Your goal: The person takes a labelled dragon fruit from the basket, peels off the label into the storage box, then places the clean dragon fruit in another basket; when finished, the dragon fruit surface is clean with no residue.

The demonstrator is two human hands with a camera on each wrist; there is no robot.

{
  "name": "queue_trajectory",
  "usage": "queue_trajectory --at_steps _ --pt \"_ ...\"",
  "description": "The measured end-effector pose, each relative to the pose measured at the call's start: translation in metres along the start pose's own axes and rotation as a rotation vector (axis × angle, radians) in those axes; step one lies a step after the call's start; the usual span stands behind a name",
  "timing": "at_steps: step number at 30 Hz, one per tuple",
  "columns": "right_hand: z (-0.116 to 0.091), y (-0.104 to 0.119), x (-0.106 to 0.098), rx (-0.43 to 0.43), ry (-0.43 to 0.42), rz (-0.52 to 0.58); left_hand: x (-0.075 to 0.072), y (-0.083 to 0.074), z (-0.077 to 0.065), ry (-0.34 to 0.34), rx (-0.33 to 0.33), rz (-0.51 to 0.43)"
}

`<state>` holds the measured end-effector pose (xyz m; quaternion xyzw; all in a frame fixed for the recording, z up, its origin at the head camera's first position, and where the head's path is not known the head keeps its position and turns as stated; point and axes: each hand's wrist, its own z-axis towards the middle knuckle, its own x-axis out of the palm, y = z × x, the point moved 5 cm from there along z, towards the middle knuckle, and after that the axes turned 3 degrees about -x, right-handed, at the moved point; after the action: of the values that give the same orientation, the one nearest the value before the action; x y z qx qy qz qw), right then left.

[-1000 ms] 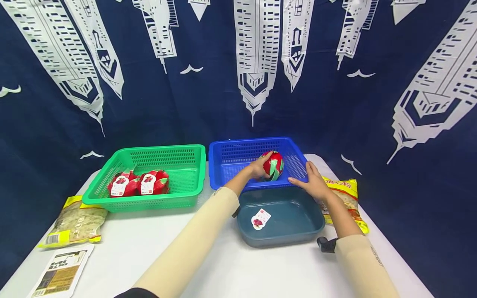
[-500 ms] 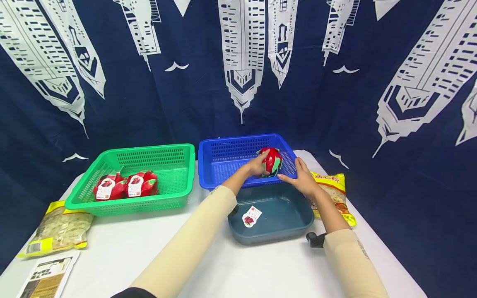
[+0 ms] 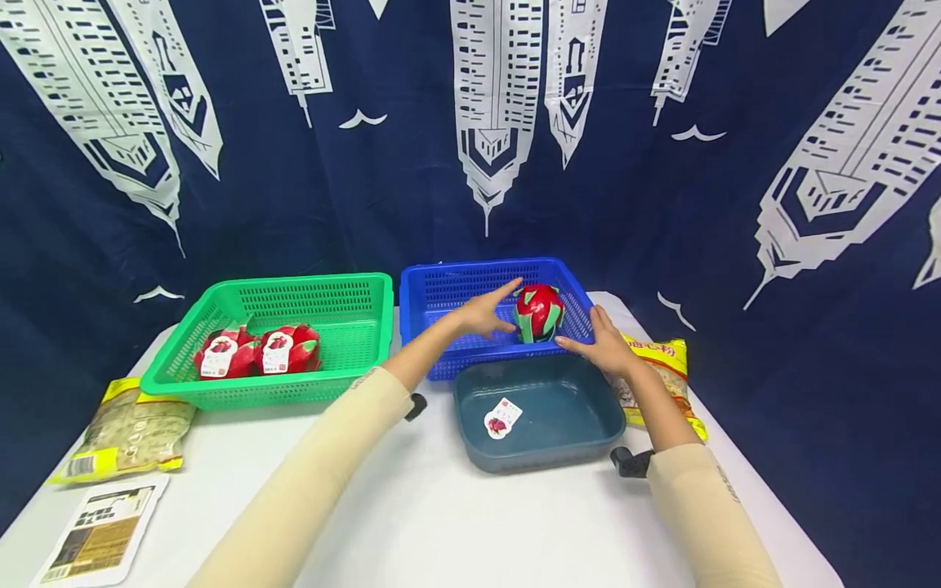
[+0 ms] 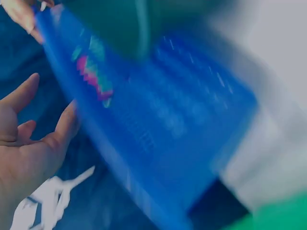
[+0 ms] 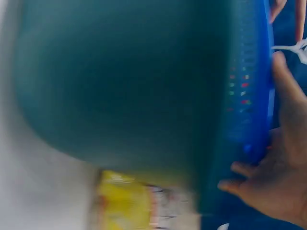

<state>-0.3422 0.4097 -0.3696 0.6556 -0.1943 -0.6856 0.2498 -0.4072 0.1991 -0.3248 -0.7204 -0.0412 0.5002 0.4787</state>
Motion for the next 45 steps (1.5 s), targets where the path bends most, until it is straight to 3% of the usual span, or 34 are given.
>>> queue_trajectory --at_steps 3,6,9,13,16,19,21,23,27,30,33,36,41,45 --pt "0.0 0.016 -0.002 -0.012 0.065 -0.084 -0.036 0.006 -0.036 -0.069 0.042 0.081" --pt "0.0 0.04 -0.008 -0.005 0.106 -0.194 -0.073 0.014 -0.079 -0.197 0.055 0.122" --pt "0.007 0.072 -0.01 0.001 0.101 -0.261 -0.108 0.026 -0.128 -0.38 0.039 0.146" --pt "0.032 0.123 -0.001 -0.036 -0.016 -0.218 -0.146 0.056 -0.197 -0.679 0.018 0.17" --pt "0.053 0.164 0.016 -0.112 -0.162 -0.116 -0.162 0.085 -0.25 -0.934 0.001 0.112" --pt "0.068 0.205 0.039 -0.21 -0.294 -0.009 -0.167 0.113 -0.295 -1.162 -0.044 0.03" --pt "0.074 0.231 0.059 -0.265 -0.35 0.052 -0.163 0.133 -0.317 -1.243 -0.115 -0.013" --pt "0.079 0.258 0.082 -0.324 -0.375 0.093 -0.157 0.152 -0.333 -1.267 -0.225 -0.038" --pt "0.085 0.309 0.133 -0.414 -0.337 0.16 -0.141 0.186 -0.347 -1.197 -0.429 -0.092" --pt "0.088 0.341 0.167 -0.445 -0.25 0.195 -0.13 0.204 -0.344 -1.123 -0.48 -0.226" --pt "0.091 0.361 0.197 -0.43 -0.161 0.203 -0.122 0.213 -0.336 -1.121 -0.439 -0.43" --pt "0.094 0.372 0.22 -0.392 -0.084 0.196 -0.118 0.216 -0.328 -1.206 -0.356 -0.565" --pt "0.097 0.38 0.249 -0.306 0.071 0.167 -0.111 0.219 -0.32 -1.345 -0.309 -0.534" --pt "0.099 0.376 0.267 -0.248 0.186 0.134 -0.106 0.221 -0.316 -1.399 -0.278 -0.518"
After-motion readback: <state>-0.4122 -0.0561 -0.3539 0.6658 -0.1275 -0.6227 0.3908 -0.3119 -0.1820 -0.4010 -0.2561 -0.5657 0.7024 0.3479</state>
